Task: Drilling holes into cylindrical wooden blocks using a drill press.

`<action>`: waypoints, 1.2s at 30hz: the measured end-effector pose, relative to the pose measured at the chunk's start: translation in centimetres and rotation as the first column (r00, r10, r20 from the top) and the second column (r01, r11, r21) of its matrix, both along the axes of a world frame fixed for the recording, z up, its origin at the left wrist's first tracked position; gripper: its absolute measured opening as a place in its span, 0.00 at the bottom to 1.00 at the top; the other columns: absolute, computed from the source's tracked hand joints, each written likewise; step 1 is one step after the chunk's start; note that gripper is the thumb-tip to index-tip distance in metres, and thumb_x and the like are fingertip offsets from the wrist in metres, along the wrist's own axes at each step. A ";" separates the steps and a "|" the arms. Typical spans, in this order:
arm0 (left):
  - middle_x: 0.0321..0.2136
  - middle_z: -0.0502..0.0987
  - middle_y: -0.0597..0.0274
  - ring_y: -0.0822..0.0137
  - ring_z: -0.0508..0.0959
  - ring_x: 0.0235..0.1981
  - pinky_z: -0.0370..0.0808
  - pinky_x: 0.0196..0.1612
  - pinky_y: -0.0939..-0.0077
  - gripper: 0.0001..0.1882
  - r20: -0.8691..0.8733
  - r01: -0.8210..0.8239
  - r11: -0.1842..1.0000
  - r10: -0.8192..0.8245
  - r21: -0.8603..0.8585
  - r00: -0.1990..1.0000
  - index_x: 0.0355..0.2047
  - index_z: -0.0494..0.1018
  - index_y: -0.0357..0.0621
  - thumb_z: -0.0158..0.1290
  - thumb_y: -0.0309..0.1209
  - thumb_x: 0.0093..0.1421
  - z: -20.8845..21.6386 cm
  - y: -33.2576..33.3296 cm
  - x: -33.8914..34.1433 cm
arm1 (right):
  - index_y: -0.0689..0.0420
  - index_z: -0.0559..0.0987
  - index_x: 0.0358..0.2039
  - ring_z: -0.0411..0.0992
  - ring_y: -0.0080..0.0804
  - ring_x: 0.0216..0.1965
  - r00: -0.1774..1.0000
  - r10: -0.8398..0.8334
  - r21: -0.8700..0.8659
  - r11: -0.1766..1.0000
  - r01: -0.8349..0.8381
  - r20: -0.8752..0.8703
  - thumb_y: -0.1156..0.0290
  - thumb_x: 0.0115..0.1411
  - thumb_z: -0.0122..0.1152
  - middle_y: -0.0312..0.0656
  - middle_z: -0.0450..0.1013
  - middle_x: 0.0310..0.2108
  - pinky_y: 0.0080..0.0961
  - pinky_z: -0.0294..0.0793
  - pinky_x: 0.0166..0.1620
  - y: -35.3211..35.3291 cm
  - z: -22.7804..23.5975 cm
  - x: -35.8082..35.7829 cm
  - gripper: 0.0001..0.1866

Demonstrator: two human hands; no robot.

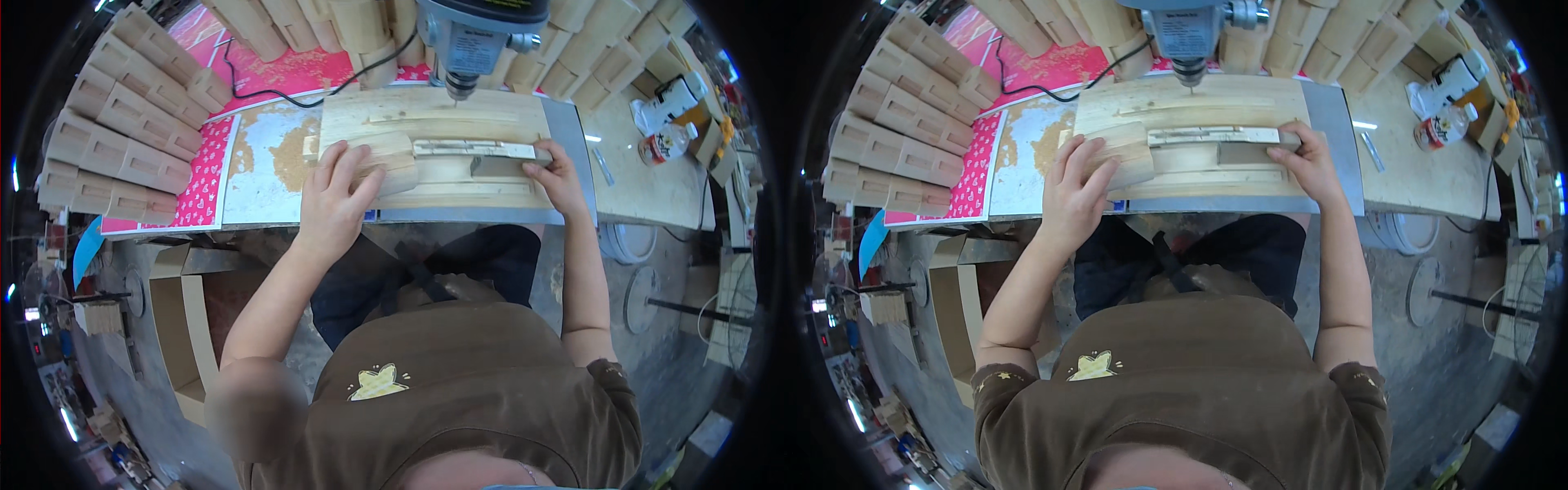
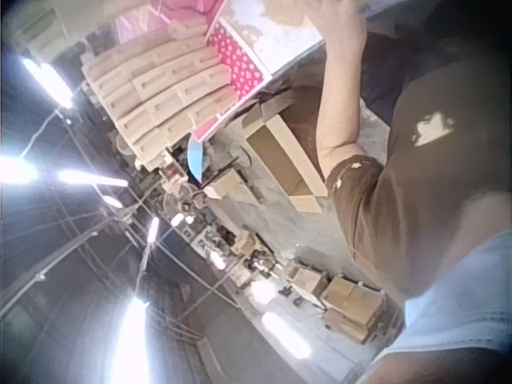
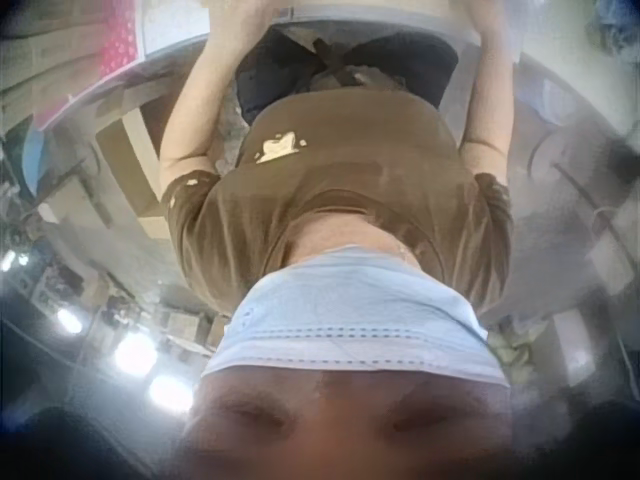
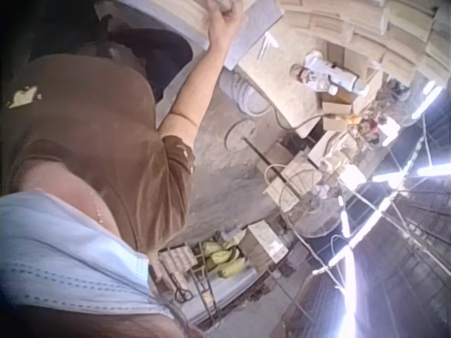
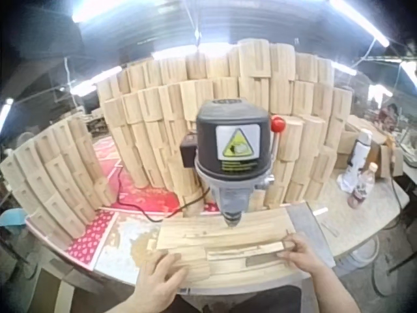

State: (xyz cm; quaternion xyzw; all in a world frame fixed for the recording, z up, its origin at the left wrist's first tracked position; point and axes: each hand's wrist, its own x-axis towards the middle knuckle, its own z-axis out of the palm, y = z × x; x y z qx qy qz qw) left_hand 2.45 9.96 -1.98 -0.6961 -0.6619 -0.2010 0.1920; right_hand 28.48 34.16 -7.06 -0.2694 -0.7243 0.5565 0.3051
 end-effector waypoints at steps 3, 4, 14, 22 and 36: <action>0.49 0.67 0.54 0.48 0.66 0.52 0.67 0.51 0.58 0.26 0.241 -0.011 1.000 0.014 -0.013 0.971 0.38 0.73 0.44 0.60 0.19 0.34 -1.1 0.4 0.7 | 0.57 0.72 0.38 0.67 0.14 0.34 0.994 0.095 -0.092 0.991 -0.101 -0.062 0.77 0.53 0.63 0.29 0.70 0.31 0.15 0.68 0.37 0.5 -0.1 0.1 0.13; 0.50 0.66 0.53 0.48 0.65 0.53 0.66 0.51 0.58 0.28 0.301 0.023 1.000 -0.023 0.004 0.953 0.40 0.73 0.44 0.62 0.20 0.33 -1.6 0.5 0.3 | 0.57 0.72 0.38 0.67 0.14 0.34 0.994 0.090 -0.091 0.991 -0.095 -0.059 0.77 0.53 0.63 0.29 0.70 0.31 0.15 0.68 0.37 0.7 -0.3 0.5 0.13; 0.48 0.66 0.53 0.65 0.68 0.49 0.73 0.46 0.70 0.38 0.954 -0.181 0.983 0.031 0.025 0.298 0.47 0.64 0.38 0.70 0.26 0.34 -6.3 1.0 -1.1 | 0.57 0.72 0.39 0.66 0.15 0.36 0.992 0.124 -0.020 0.992 -0.124 -0.030 0.78 0.53 0.62 0.30 0.70 0.34 0.16 0.68 0.39 0.4 -0.2 1.2 0.13; 0.28 0.77 0.61 0.75 0.77 0.27 0.75 0.32 0.83 0.23 0.998 -0.099 0.995 0.001 -0.007 -0.056 0.36 0.68 0.36 0.68 0.24 0.41 -4.9 -0.3 -1.4 | 0.57 0.72 0.38 0.67 0.16 0.37 0.994 0.104 -0.061 0.992 -0.106 -0.040 0.79 0.53 0.62 0.30 0.69 0.34 0.16 0.68 0.40 0.7 -0.2 1.6 0.12; 0.40 0.69 0.56 0.66 0.74 0.37 0.74 0.40 0.74 0.32 0.976 -0.126 0.988 -0.059 0.086 0.209 0.43 0.66 0.34 0.68 0.24 0.38 -8.2 3.6 4.2 | 0.56 0.72 0.39 0.67 0.20 0.34 0.989 -0.035 0.311 0.950 -0.012 0.147 0.76 0.50 0.65 0.35 0.67 0.33 0.18 0.67 0.39 0.0 0.0 -1.2 0.16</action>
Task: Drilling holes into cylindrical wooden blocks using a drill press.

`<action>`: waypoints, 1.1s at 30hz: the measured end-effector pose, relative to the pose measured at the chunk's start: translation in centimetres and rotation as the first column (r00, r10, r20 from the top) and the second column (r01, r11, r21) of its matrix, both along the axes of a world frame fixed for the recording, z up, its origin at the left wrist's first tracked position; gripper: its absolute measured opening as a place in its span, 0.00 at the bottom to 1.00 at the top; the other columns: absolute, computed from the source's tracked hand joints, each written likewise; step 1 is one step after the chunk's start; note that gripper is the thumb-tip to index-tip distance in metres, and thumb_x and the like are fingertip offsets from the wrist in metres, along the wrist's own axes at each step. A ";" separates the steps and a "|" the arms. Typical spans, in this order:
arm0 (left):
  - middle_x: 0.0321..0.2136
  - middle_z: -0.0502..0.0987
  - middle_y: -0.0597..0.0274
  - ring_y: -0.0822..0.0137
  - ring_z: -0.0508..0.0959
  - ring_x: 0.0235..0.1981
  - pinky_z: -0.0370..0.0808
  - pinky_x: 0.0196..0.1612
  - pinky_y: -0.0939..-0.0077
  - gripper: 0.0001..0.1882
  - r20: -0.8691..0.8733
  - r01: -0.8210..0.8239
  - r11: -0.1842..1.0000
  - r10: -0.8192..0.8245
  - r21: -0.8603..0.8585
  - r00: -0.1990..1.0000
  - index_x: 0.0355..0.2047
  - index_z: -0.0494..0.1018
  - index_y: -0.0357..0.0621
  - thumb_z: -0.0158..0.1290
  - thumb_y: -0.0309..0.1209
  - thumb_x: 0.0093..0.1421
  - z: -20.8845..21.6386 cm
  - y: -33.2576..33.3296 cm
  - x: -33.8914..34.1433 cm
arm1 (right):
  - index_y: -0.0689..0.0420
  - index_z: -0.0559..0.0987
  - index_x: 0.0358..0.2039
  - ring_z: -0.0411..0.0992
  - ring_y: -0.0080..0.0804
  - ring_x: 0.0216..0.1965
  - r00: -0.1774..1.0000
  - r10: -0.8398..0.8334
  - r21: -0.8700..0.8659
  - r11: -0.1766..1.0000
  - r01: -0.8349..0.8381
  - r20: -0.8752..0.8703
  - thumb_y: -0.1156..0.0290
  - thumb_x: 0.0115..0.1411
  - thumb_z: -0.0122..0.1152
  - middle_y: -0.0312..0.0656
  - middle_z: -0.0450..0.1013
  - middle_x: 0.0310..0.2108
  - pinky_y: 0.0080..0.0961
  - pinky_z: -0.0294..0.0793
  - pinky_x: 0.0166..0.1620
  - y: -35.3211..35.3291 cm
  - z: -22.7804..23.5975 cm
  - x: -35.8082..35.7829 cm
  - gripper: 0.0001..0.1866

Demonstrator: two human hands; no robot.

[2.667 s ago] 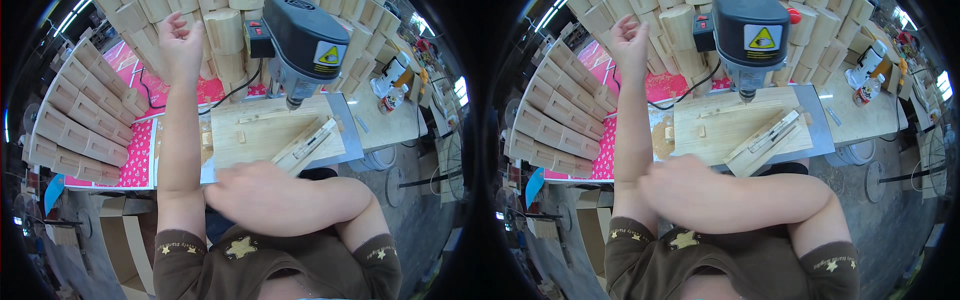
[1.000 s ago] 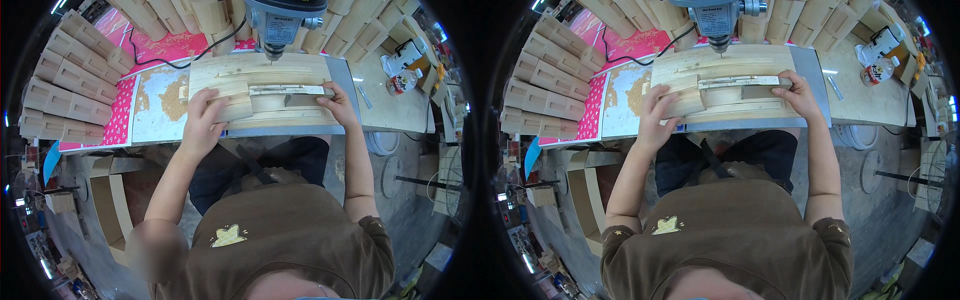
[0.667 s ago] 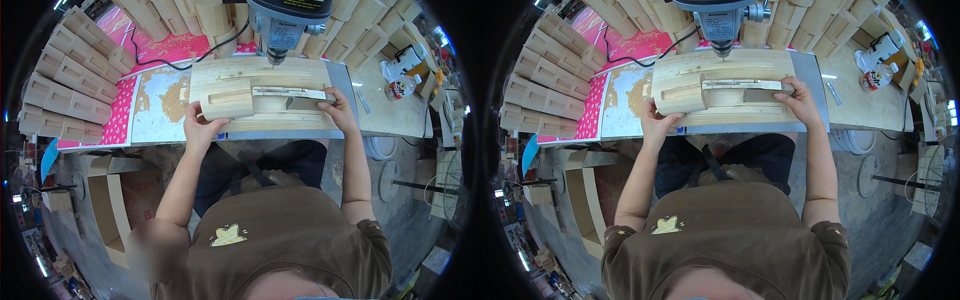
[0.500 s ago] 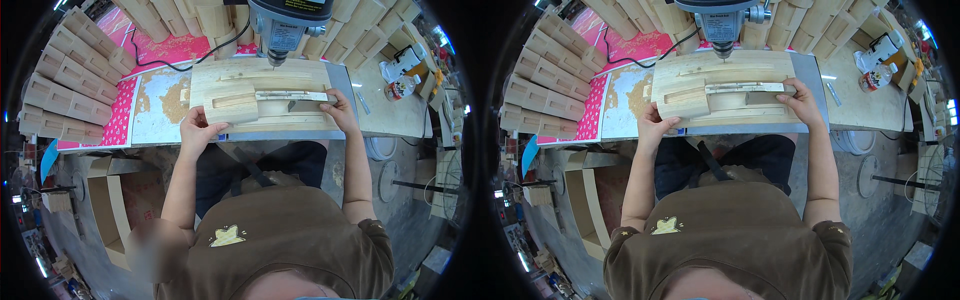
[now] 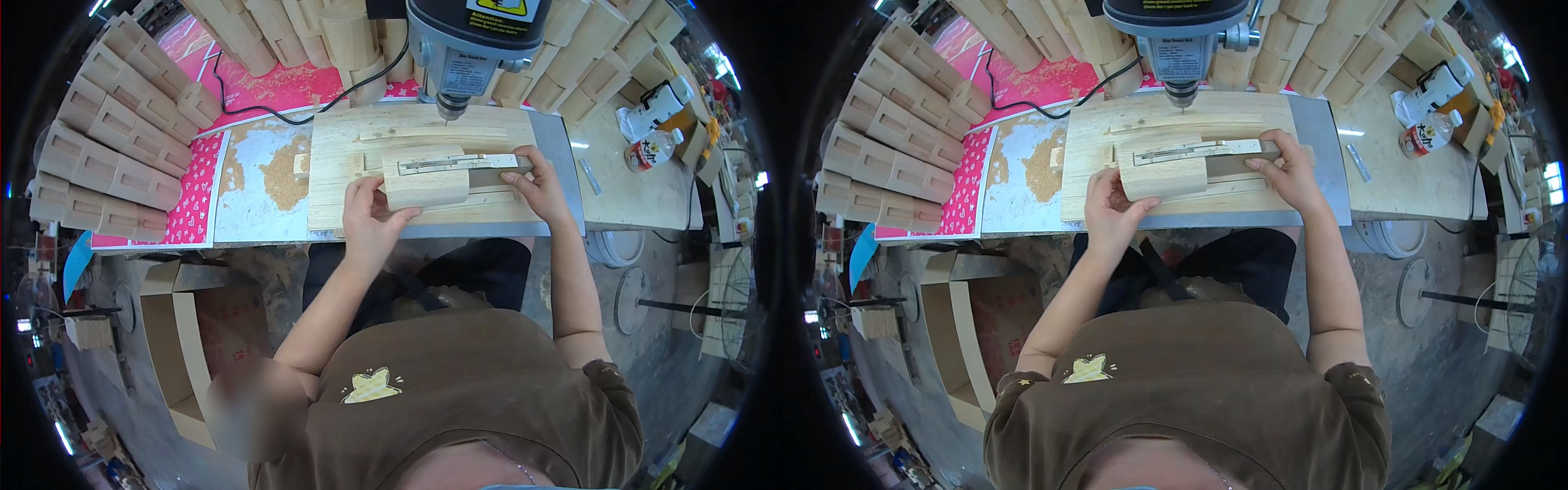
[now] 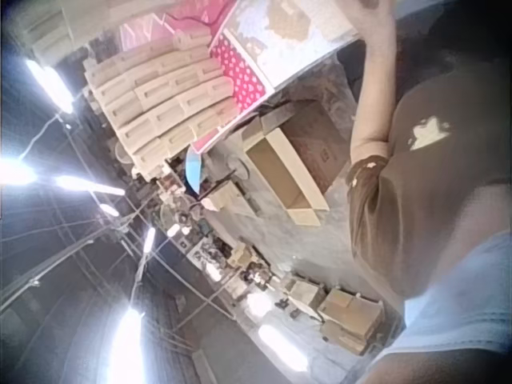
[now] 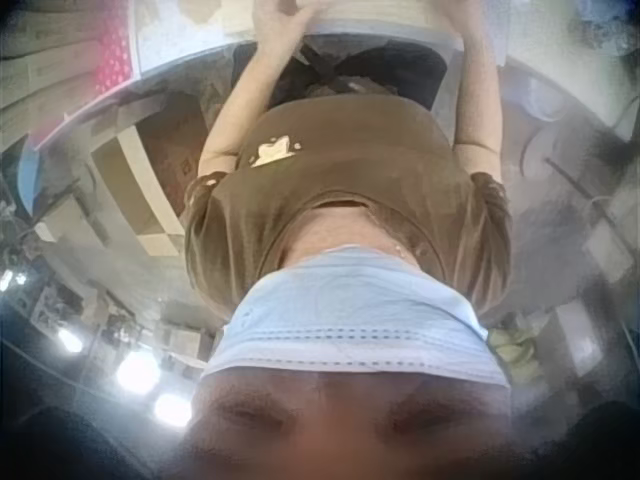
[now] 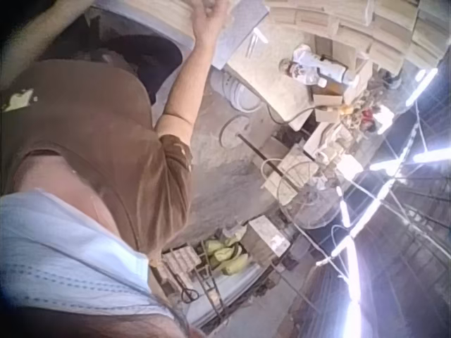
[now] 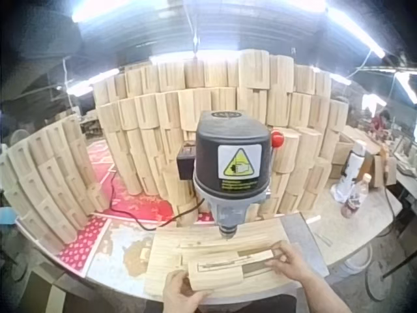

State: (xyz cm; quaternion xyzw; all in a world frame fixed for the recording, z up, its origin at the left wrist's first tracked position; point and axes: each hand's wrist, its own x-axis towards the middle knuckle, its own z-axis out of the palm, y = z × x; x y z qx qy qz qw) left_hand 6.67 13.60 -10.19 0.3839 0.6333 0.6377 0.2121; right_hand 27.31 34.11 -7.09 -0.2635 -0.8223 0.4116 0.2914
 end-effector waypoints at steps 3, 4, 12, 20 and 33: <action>0.41 0.68 0.52 0.58 0.72 0.39 0.73 0.41 0.71 0.35 -0.314 -0.110 0.994 0.110 0.019 0.943 0.45 0.66 0.34 0.68 0.24 0.35 1.0 0.3 0.8 | 0.56 0.72 0.40 0.66 0.22 0.27 0.979 -0.193 0.343 0.926 0.160 0.066 0.75 0.49 0.67 0.39 0.66 0.33 0.19 0.66 0.30 0.6 -0.2 0.1 0.18; 0.40 0.68 0.50 0.54 0.71 0.39 0.72 0.41 0.70 0.36 -0.460 -0.102 0.995 0.093 0.007 0.883 0.46 0.66 0.35 0.67 0.23 0.34 1.6 0.5 1.0 | 0.56 0.72 0.40 0.66 0.22 0.27 0.980 -0.188 0.344 0.926 0.155 0.064 0.75 0.49 0.67 0.39 0.66 0.33 0.19 0.66 0.30 0.8 -0.1 -0.1 0.18; 0.38 0.71 0.60 0.62 0.69 0.41 0.57 0.47 0.63 0.39 -0.698 -0.301 0.949 0.152 -0.095 0.700 0.50 0.68 0.42 0.67 0.38 0.35 0.0 3.7 -2.9 | 0.57 0.71 0.42 0.61 0.15 0.19 0.978 -0.200 -0.070 0.978 0.195 -0.057 0.74 0.51 0.66 0.33 0.66 0.22 0.17 0.61 0.20 2.2 -1.4 -3.0 0.18; 0.29 0.70 0.65 0.61 0.68 0.37 0.59 0.44 0.65 0.34 -0.624 -0.103 0.966 -0.070 -0.237 0.778 0.48 0.70 0.44 0.65 0.38 0.38 -0.7 3.2 -4.9 | 0.56 0.71 0.45 0.64 0.17 0.26 0.970 -0.113 0.186 0.970 0.154 -0.217 0.73 0.55 0.62 0.32 0.69 0.30 0.16 0.65 0.28 3.3 8.6 -1.8 0.17; 0.23 0.69 0.61 0.57 0.69 0.30 0.65 0.33 0.64 0.25 -0.762 -0.158 0.986 0.071 -0.042 0.644 0.39 0.74 0.45 0.65 0.35 0.37 0.3 4.3 -4.4 | 0.62 0.74 0.29 0.60 0.17 0.23 0.952 -0.236 0.516 0.800 0.305 -0.196 0.66 0.61 0.50 0.34 0.64 0.19 0.18 0.61 0.29 2.8 20.7 -6.3 0.11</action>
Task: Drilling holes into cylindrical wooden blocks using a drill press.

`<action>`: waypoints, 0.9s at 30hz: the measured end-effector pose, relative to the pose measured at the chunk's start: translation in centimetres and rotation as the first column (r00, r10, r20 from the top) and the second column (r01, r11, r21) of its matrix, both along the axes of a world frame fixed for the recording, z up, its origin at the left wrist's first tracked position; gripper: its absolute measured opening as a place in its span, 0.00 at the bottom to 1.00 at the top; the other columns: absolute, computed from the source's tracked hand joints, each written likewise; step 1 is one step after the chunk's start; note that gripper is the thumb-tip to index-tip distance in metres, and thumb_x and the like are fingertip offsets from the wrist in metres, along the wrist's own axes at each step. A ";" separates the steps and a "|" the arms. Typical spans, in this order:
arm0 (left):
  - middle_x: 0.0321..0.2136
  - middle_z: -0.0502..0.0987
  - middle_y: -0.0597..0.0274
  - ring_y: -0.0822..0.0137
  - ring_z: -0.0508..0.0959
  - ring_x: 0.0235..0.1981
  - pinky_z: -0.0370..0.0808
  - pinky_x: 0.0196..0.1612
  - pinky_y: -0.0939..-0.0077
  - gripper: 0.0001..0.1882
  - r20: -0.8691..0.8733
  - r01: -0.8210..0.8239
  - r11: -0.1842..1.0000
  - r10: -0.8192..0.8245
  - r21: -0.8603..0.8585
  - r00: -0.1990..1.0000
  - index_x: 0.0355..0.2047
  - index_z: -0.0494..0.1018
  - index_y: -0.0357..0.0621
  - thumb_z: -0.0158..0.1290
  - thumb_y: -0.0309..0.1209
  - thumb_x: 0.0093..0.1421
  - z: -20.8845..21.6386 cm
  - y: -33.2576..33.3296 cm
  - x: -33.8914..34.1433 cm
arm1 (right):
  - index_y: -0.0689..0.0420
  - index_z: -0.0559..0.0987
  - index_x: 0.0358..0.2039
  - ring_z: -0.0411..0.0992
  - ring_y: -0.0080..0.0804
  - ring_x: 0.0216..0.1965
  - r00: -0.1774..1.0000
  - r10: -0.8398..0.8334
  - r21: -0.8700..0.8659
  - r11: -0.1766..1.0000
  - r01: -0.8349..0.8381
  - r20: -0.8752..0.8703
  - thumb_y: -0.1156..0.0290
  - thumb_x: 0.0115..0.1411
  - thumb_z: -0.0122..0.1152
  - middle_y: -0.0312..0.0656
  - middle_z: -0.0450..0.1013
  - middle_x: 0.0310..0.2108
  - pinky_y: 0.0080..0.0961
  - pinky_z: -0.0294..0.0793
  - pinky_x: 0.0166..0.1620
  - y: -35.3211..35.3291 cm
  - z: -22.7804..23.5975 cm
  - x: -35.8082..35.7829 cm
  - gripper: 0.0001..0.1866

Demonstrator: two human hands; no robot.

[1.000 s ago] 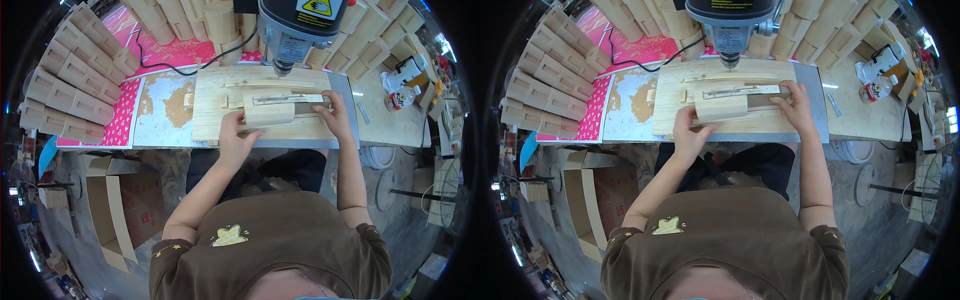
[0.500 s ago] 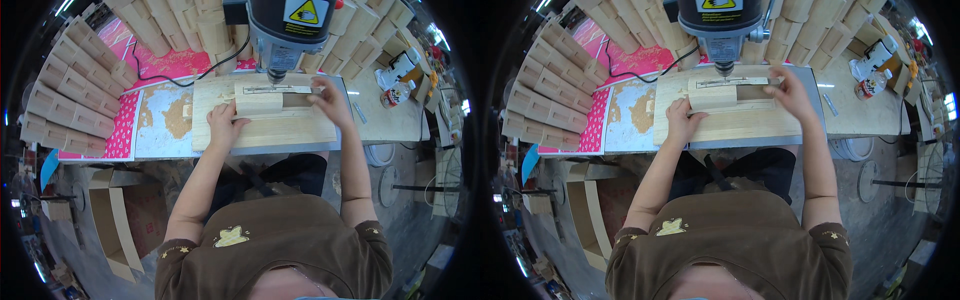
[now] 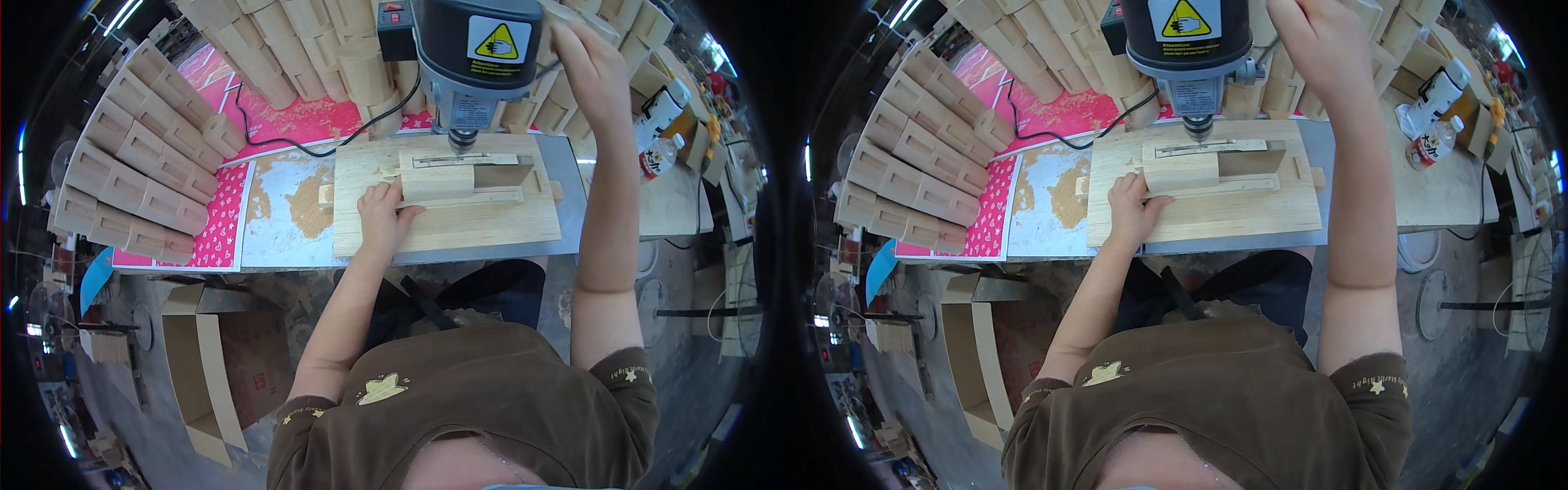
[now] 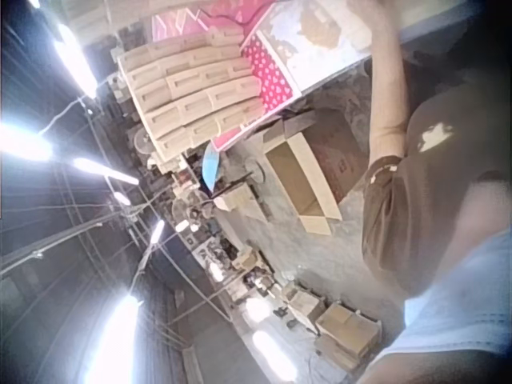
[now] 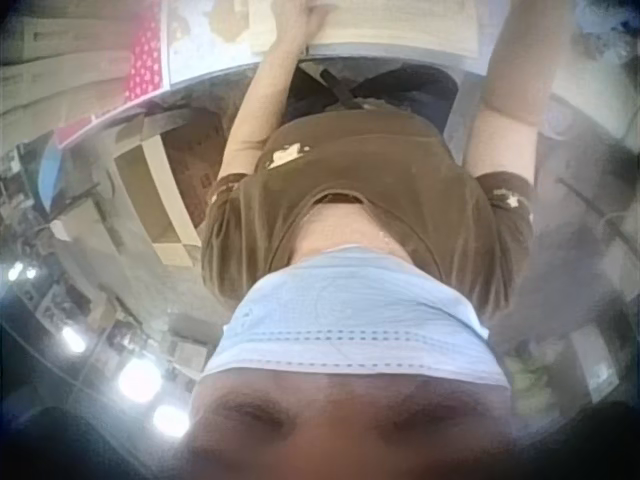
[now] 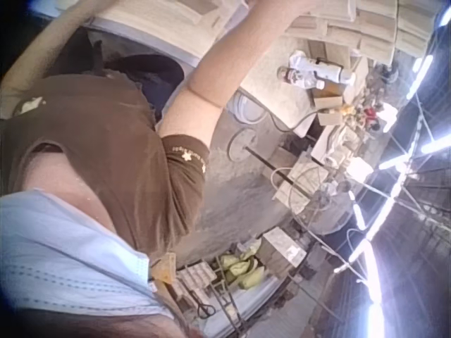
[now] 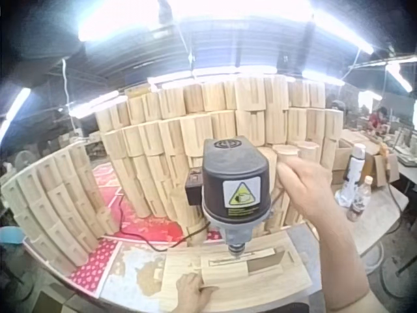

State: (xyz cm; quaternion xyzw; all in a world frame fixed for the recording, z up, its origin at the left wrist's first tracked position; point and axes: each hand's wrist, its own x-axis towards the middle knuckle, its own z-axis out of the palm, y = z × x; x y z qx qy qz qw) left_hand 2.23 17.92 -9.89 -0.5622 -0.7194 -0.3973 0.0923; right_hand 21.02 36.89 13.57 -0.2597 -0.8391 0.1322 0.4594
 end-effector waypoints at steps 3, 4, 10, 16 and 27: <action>0.23 0.68 0.62 0.57 0.69 0.30 0.65 0.33 0.64 0.25 0.006 -0.047 0.999 0.047 -0.013 0.999 0.39 0.74 0.46 0.65 0.36 0.38 0.3 -1.1 -1.0 | 0.64 0.66 0.17 0.59 0.34 0.17 0.996 0.000 -0.006 1.000 -0.001 -0.089 0.72 0.57 0.53 0.48 0.56 0.14 0.27 0.60 0.23 -5.7 -2.4 -0.2 0.14; 0.23 0.68 0.62 0.58 0.70 0.30 0.64 0.34 0.64 0.25 0.038 -0.036 0.999 0.038 -0.038 0.999 0.39 0.74 0.47 0.64 0.37 0.38 0.3 -1.3 -1.1 | 0.63 0.68 0.18 0.59 0.35 0.17 0.997 0.000 -0.036 0.999 -0.003 -0.083 0.74 0.57 0.53 0.48 0.58 0.14 0.28 0.60 0.23 -6.7 -3.9 0.4 0.12; 0.27 0.70 0.62 0.59 0.71 0.35 0.61 0.40 0.62 0.30 0.032 -0.030 0.998 0.032 -0.050 0.999 0.46 0.72 0.48 0.63 0.40 0.40 -1.9 -1.1 0.0 | 0.63 0.76 0.28 0.64 0.36 0.20 0.978 0.015 0.039 0.999 -0.008 -0.209 0.79 0.56 0.51 0.43 0.66 0.19 0.29 0.61 0.25 -8.4 -12.0 2.0 0.05; 0.28 0.69 0.63 0.60 0.71 0.35 0.59 0.40 0.64 0.32 0.079 -0.019 0.994 0.028 -0.110 0.996 0.49 0.70 0.49 0.63 0.39 0.41 -0.5 -1.9 0.8 | 0.65 0.75 0.32 0.65 0.39 0.26 0.940 0.124 0.111 0.990 -0.093 -0.319 0.79 0.54 0.51 0.45 0.68 0.24 0.31 0.62 0.29 -6.7 -17.2 0.9 0.06; 0.29 0.70 0.64 0.61 0.70 0.36 0.58 0.41 0.64 0.33 0.001 -0.034 0.993 0.035 -0.110 0.999 0.51 0.68 0.48 0.62 0.40 0.42 0.2 -0.1 1.6 | 0.61 0.70 0.20 0.68 0.46 0.19 0.979 -0.174 0.035 0.983 0.178 -0.106 0.67 0.59 0.51 0.51 0.66 0.16 0.35 0.63 0.23 -3.7 -0.4 -1.0 0.14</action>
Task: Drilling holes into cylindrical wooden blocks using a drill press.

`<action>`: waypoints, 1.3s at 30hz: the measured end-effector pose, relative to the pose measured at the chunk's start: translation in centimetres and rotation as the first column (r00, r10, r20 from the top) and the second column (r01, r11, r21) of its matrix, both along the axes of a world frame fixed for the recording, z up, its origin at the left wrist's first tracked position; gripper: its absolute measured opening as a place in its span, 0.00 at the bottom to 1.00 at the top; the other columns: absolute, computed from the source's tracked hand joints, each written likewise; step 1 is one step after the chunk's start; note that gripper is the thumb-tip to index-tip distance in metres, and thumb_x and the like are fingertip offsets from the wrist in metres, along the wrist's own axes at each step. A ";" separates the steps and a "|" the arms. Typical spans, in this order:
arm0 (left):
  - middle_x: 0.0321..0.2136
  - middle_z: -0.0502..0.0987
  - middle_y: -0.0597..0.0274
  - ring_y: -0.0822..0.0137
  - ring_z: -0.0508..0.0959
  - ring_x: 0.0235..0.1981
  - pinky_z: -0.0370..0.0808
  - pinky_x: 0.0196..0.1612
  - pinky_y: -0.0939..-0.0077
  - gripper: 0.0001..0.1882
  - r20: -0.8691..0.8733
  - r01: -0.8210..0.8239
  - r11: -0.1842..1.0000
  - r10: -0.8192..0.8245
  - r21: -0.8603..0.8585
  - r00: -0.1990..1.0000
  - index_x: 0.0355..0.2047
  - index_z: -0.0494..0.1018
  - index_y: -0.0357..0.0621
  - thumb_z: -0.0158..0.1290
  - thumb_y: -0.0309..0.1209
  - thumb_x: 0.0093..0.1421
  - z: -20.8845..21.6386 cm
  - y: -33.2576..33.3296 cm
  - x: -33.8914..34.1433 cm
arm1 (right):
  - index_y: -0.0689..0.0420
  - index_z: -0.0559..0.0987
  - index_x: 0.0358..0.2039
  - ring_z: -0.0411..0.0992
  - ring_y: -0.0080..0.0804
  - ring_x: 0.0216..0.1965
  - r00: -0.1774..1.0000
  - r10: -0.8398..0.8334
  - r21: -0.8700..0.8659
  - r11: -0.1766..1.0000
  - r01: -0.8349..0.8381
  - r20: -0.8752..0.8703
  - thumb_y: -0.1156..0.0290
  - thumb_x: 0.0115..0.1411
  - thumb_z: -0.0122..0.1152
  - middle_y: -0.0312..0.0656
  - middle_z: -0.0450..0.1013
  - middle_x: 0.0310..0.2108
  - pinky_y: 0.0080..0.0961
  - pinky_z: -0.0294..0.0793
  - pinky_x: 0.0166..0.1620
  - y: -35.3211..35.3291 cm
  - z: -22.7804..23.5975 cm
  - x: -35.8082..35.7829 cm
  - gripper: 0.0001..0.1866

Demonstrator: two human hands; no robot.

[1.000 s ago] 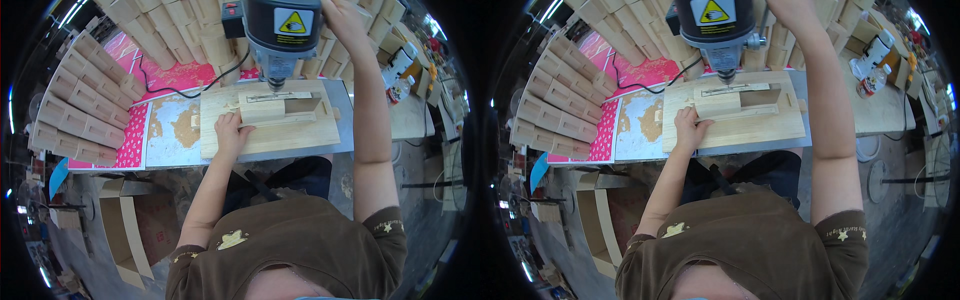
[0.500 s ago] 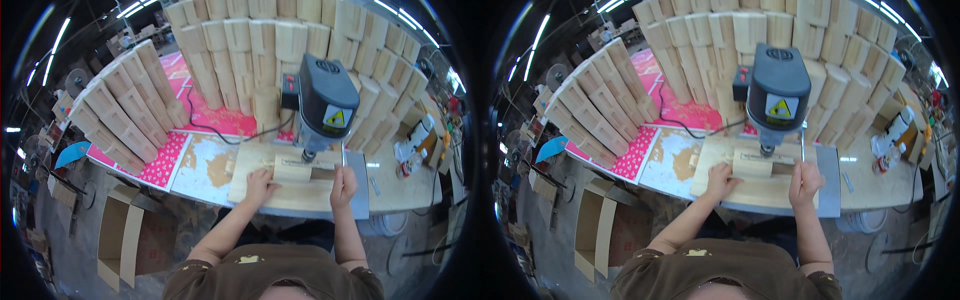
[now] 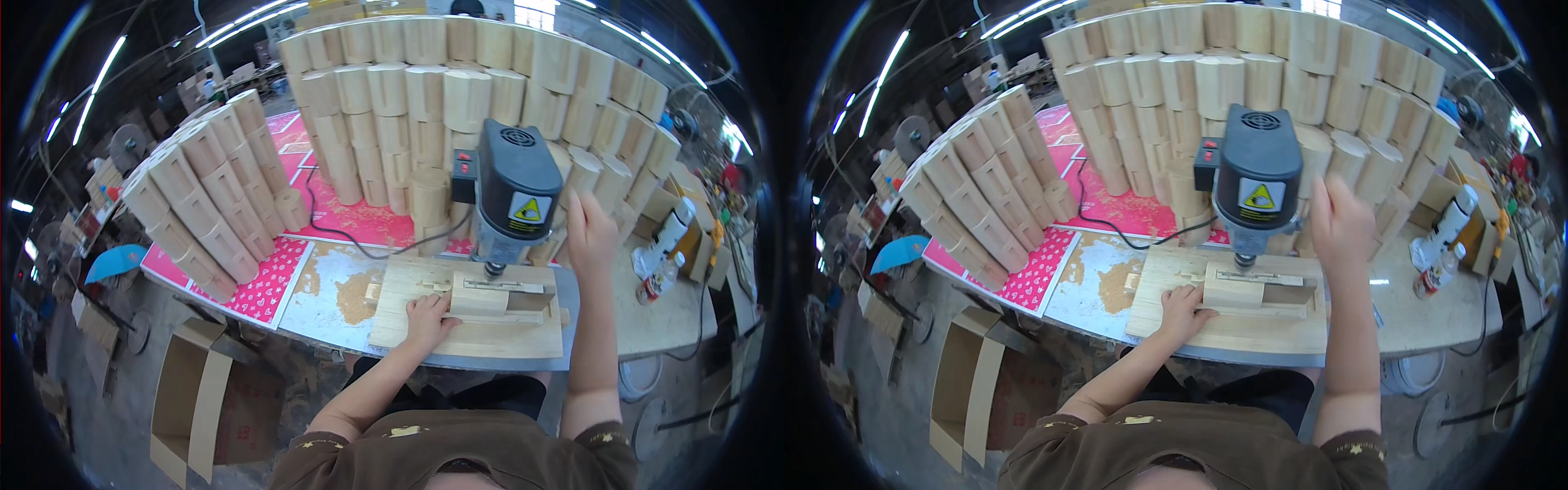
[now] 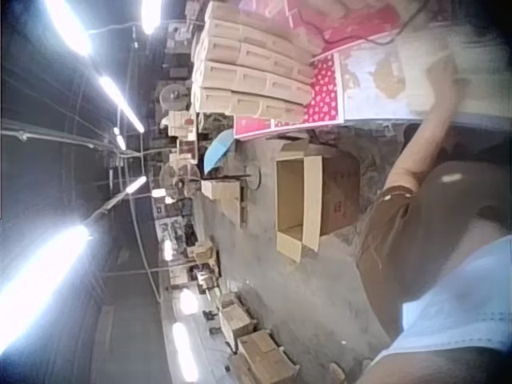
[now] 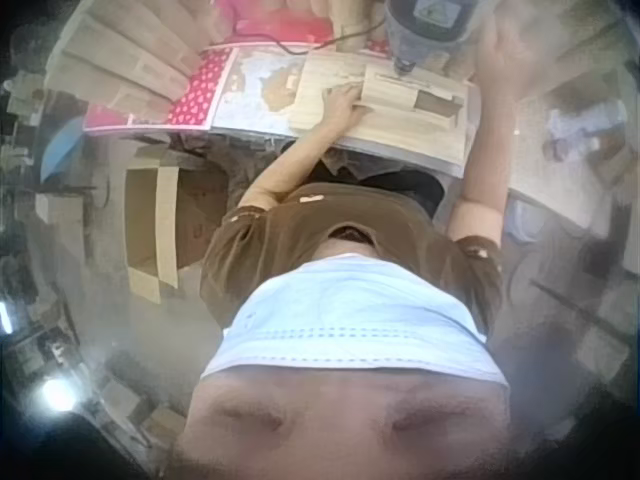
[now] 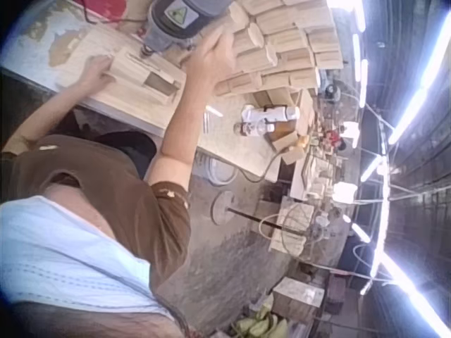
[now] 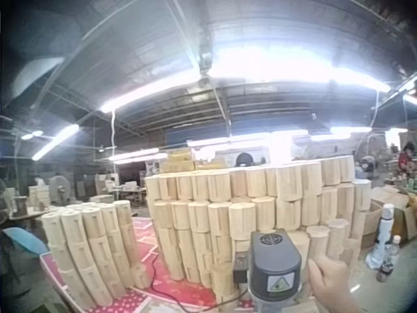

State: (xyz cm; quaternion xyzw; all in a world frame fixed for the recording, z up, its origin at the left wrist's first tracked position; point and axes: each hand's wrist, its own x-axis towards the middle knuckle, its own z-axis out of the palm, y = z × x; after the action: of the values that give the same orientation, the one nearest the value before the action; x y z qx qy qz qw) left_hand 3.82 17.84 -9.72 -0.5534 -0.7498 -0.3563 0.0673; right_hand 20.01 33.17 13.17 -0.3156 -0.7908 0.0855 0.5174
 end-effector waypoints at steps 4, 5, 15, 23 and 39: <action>0.28 0.70 0.62 0.58 0.70 0.36 0.60 0.41 0.63 0.32 0.037 0.048 0.998 -0.049 0.039 0.998 0.50 0.68 0.46 0.61 0.41 0.43 -0.4 1.0 1.3 | 0.57 0.76 0.25 0.71 0.53 0.28 0.979 -0.135 -0.009 0.990 0.138 0.155 0.60 0.58 0.48 0.54 0.71 0.22 0.43 0.68 0.32 6.7 1.3 -3.4 0.15; 0.28 0.70 0.62 0.58 0.70 0.36 0.60 0.41 0.63 0.32 0.038 0.065 0.997 -0.066 0.034 0.997 0.50 0.68 0.46 0.61 0.41 0.43 -0.5 1.1 1.4 | 0.58 0.76 0.24 0.71 0.53 0.28 0.982 -0.094 -0.020 0.995 0.099 0.166 0.60 0.58 0.48 0.54 0.71 0.23 0.43 0.68 0.32 6.1 1.6 -3.6 0.15; 0.32 0.72 0.58 0.55 0.71 0.39 0.62 0.43 0.59 0.31 0.042 0.054 0.999 -0.053 -0.010 0.998 0.47 0.70 0.44 0.62 0.41 0.42 -1.4 1.3 1.1 | 0.60 0.73 0.20 0.67 0.44 0.19 0.987 0.160 -0.095 0.982 -0.162 -0.031 0.72 0.55 0.55 0.47 0.67 0.16 0.34 0.64 0.24 -3.5 -2.6 2.5 0.09; 0.29 0.70 0.63 0.58 0.69 0.34 0.60 0.41 0.63 0.32 0.106 0.064 0.995 -0.056 -0.071 0.993 0.49 0.69 0.43 0.62 0.41 0.43 -0.3 1.9 0.9 | 0.60 0.75 0.26 0.67 0.37 0.22 0.970 0.214 0.137 0.971 -0.197 -0.120 0.77 0.53 0.56 0.41 0.68 0.19 0.29 0.61 0.26 -2.2 -15.0 1.2 0.02; 0.28 0.72 0.65 0.62 0.73 0.35 0.62 0.42 0.64 0.25 0.466 0.073 0.993 -0.107 0.090 0.878 0.38 0.76 0.47 0.66 0.37 0.36 -0.3 2.5 1.2 | 0.63 0.78 0.31 0.69 0.22 0.24 0.983 -0.162 0.146 0.978 0.148 0.091 0.57 0.63 0.48 0.37 0.72 0.20 0.22 0.68 0.28 7.5 -0.4 -4.0 0.20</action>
State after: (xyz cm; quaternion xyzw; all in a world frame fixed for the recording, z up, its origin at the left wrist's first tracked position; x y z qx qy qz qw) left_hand 4.98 20.39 -9.99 -0.4821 -0.7043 -0.5085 -0.1137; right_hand 16.03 40.65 12.79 -0.3435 -0.7934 -0.0264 0.5019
